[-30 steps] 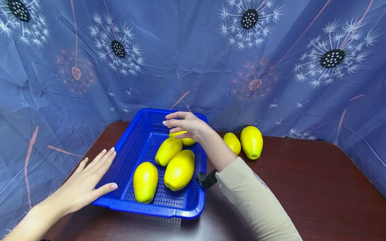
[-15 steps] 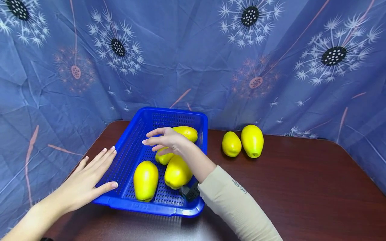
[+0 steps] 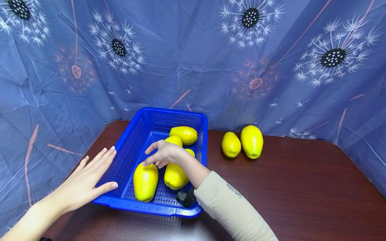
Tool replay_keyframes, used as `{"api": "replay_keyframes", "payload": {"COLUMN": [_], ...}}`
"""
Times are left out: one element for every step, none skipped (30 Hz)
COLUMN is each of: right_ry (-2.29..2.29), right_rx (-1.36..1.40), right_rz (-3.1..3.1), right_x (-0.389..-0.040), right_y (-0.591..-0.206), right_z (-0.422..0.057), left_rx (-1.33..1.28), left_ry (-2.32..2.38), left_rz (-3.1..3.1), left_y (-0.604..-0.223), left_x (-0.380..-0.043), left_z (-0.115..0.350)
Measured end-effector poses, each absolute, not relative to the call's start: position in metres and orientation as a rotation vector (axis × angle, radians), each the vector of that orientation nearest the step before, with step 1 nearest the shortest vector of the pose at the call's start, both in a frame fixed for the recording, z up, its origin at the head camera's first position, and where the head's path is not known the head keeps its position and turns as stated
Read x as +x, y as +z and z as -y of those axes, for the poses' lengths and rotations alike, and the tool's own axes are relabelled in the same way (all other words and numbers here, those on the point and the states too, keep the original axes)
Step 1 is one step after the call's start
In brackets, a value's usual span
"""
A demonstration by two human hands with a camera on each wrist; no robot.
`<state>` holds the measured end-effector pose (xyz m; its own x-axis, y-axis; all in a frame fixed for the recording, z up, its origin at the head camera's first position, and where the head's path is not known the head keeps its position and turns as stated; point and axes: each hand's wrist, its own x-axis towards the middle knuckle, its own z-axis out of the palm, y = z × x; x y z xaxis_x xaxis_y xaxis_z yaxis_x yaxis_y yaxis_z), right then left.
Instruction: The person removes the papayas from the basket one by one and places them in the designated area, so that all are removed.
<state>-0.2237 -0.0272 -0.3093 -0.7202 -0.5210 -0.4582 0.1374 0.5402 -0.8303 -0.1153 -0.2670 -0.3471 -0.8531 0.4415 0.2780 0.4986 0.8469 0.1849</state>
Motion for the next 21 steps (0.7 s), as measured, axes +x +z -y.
{"api": "replay_keyframes", "payload": {"right_ry": [-1.175, -1.151, -1.126, -1.099, -1.075, -1.055, -1.038, -1.016, -1.003, -0.985, -0.977, -0.965, -0.95, -0.939, -0.936, -0.928, -0.924, -0.913, -0.908, -0.905, -0.904], "right_rx": [-0.321, -0.335, -0.348, -0.361, -0.373, -0.384, -0.396, -0.409, -0.417, -0.437, -0.455, -0.479, -0.504, -0.523, -0.536, -0.552, -0.554, -0.557, -0.551, -0.541, -0.538], "right_rz": [-2.086, -2.098, -2.109, -2.12, -2.132, -2.141, -2.149, -2.161, -2.165, -2.174, -2.176, -2.176, -2.181, -2.18, -2.174, -2.169, -2.157, -2.147, -2.135, -2.12, -2.106], "right_x": [-0.223, -0.223, -0.222, -0.222, -0.221, -0.221, -0.22, -0.22, -0.219, -0.219, -0.219, -0.218, -0.218, -0.218, -0.217, -0.217, -0.217, -0.216, -0.216, -0.215, -0.214], "right_y": [-0.31, -0.311, -0.312, -0.312, -0.313, -0.314, -0.315, -0.316, -0.316, -0.318, -0.318, -0.319, -0.32, -0.321, -0.322, -0.323, -0.323, -0.323, -0.323, -0.323, -0.323], "right_z": [0.028, 0.028, 0.029, 0.029, 0.03, 0.031, 0.032, 0.033, 0.034, 0.035, 0.036, 0.037, 0.038, 0.04, 0.041, 0.043, 0.044, 0.046, 0.047, 0.049, 0.05], "left_rx": [-0.723, -0.722, -0.721, -0.72, -0.72, -0.72, -0.719, -0.719, -0.72, -0.721, -0.723, -0.723, -0.723, -0.724, -0.724, -0.724, -0.723, -0.723, -0.724, -0.725, -0.725], "left_ry": [-0.367, -0.363, -0.359, -0.355, -0.355, -0.357, -0.357, -0.359, -0.36, -0.361, -0.361, -0.361, -0.362, -0.364, -0.364, -0.364, -0.365, -0.366, -0.366, -0.366, -0.366], "left_rz": [2.798, 2.798, 2.797, 2.798, 2.8, 2.802, 2.804, 2.804, 2.803, 2.803, 2.802, 2.801, 2.801, 2.801, 2.801, 2.802, 2.802, 2.803, 2.804, 2.805, 2.806], "left_y": [-0.347, -0.347, -0.348, -0.348, -0.348, -0.348, -0.348, -0.348, -0.348, -0.348, -0.348, -0.348, -0.348, -0.348, -0.348, -0.348, -0.348, -0.348, -0.348, -0.348, -0.347], "left_x": [-0.115, -0.115, -0.115, -0.115, -0.115, -0.115, -0.115, -0.115, -0.114, -0.114, -0.114, -0.114, -0.114, -0.114, -0.115, -0.115, -0.115, -0.115, -0.115, -0.115, -0.116], "left_z": [0.267, 0.267, 0.267, 0.267, 0.267, 0.267, 0.267, 0.267, 0.267, 0.267, 0.267, 0.267, 0.267, 0.267, 0.267, 0.267, 0.267, 0.267, 0.267, 0.268, 0.268]}}
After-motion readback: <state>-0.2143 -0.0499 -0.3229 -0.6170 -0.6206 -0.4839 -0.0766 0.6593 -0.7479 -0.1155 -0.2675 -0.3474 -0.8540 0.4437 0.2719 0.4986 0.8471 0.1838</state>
